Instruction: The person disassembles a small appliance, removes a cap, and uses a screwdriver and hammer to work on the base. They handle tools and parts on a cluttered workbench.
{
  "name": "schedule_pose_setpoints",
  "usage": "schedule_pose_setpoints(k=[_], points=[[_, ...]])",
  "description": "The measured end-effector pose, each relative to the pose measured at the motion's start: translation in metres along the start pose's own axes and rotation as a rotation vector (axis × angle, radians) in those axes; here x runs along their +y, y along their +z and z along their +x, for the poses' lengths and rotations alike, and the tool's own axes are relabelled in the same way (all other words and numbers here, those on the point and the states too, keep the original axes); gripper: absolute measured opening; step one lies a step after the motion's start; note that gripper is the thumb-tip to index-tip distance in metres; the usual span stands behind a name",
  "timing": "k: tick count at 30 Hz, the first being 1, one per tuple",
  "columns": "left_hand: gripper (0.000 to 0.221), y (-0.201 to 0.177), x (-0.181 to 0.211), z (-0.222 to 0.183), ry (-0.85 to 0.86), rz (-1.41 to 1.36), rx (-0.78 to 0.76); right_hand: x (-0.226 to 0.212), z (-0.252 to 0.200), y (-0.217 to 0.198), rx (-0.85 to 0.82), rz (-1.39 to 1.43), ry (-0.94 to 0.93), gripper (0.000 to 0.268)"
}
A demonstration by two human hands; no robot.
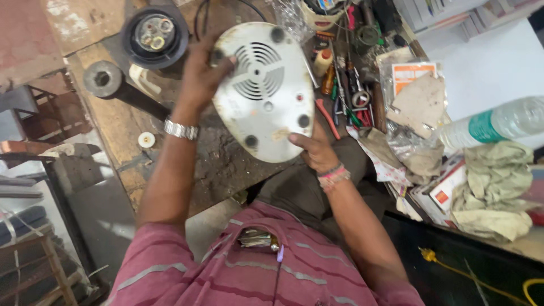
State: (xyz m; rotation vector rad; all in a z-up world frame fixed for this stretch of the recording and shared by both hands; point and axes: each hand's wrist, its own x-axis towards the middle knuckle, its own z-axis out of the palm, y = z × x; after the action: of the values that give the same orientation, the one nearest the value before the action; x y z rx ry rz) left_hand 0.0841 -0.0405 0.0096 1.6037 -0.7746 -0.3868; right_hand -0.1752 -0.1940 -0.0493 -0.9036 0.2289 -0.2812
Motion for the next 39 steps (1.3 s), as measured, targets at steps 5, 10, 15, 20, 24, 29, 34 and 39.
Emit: schedule_pose_setpoints(k=[5,10,15,20,24,29,34,39], points=[[0.035,-0.012,0.029,0.031,0.061,0.334,-0.163,0.032,0.016,-0.023,0.029,-0.175,-0.069,0.087],[0.03,0.0,0.042,0.042,-0.084,0.128,-0.177,0.029,0.016,-0.054,0.119,-0.283,-0.115,0.073],[0.026,-0.017,0.019,0.064,0.033,-0.161,-0.206,0.017,0.03,-0.095,0.409,-1.273,-0.078,0.033],[0.027,-0.03,0.0,0.076,0.061,-0.014,-0.166,0.012,0.089,-0.119,0.43,-1.897,-0.37,0.025],[0.03,-0.03,0.008,0.079,0.213,0.028,-0.247,0.022,0.129,-0.119,0.559,-1.894,-0.249,0.055],[0.029,-0.023,0.018,0.074,-0.024,0.035,-0.21,0.035,0.139,-0.132,0.659,-1.98,-0.328,0.047],[0.027,-0.02,0.014,0.075,0.032,0.055,-0.199,0.026,0.115,-0.129,0.609,-1.991,-0.128,0.057],[0.03,-0.018,0.005,0.081,0.166,-0.018,-0.213,0.004,0.091,-0.118,0.527,-2.109,-0.156,0.042]])
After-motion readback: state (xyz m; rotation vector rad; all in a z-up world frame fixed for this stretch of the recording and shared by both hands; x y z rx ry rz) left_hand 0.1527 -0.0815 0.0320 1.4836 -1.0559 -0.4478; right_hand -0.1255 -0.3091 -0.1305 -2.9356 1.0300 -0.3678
